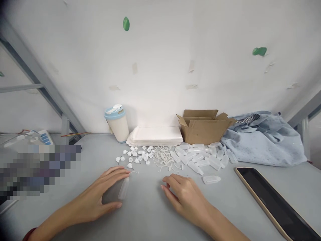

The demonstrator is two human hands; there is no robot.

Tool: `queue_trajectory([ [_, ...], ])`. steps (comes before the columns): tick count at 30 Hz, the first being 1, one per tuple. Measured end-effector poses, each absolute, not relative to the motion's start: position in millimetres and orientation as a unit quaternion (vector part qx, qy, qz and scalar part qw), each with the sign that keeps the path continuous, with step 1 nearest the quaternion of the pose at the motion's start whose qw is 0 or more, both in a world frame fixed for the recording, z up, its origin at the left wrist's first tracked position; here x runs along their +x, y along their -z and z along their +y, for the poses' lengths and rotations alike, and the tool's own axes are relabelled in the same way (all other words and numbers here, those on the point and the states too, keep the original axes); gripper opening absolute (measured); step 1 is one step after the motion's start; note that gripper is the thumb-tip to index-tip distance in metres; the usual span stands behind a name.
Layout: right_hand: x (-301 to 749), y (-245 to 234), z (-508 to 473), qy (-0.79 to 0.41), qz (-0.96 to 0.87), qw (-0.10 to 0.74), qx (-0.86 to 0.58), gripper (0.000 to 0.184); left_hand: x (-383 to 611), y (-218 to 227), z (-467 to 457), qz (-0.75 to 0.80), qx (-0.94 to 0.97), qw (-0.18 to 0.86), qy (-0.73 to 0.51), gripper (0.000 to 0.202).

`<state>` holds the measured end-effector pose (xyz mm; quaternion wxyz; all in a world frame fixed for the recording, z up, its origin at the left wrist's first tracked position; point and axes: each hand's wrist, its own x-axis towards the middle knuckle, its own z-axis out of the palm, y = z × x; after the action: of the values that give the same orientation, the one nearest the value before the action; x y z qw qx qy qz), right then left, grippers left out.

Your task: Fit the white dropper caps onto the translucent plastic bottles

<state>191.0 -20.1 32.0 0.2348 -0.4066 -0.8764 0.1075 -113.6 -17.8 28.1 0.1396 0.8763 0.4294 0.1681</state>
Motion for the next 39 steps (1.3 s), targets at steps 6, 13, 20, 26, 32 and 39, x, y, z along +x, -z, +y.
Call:
queue_trajectory([
  [6, 200.9, -28.6, -7.5, -0.065, -0.865, 0.253, -0.429, 0.025, -51.8, -48.3, -1.1, 0.383, 0.884, 0.105, -0.246, 0.04],
  [13, 227.3, -24.9, 16.1, 0.038, -0.824, 0.239, -0.513, 0.027, 2.5, -47.0, 35.8, 0.371, 0.908, 0.055, -0.186, 0.02],
  [20, 229.8, -15.5, 26.4, 0.129, -0.845, 0.219, -0.471, 0.028, 23.3, -45.7, 52.9, 0.318, 0.939, -0.062, -0.118, 0.024],
  [26, 221.8, -6.8, 33.8, 0.155, -0.844, 0.161, -0.487, 0.039, 25.1, -44.6, 65.8, 0.328, 0.933, -0.069, -0.133, 0.018],
  [32, 216.4, -5.0, 37.2, 0.104, -0.836, 0.161, -0.515, 0.037, 19.1, -39.7, 69.2, 0.334, 0.928, -0.015, -0.161, 0.014],
  [39, 215.4, -7.6, 35.0, 0.111, -0.838, 0.129, -0.518, 0.042, 29.8, -38.4, 75.3, 0.305, 0.938, -0.002, -0.166, 0.013],
])
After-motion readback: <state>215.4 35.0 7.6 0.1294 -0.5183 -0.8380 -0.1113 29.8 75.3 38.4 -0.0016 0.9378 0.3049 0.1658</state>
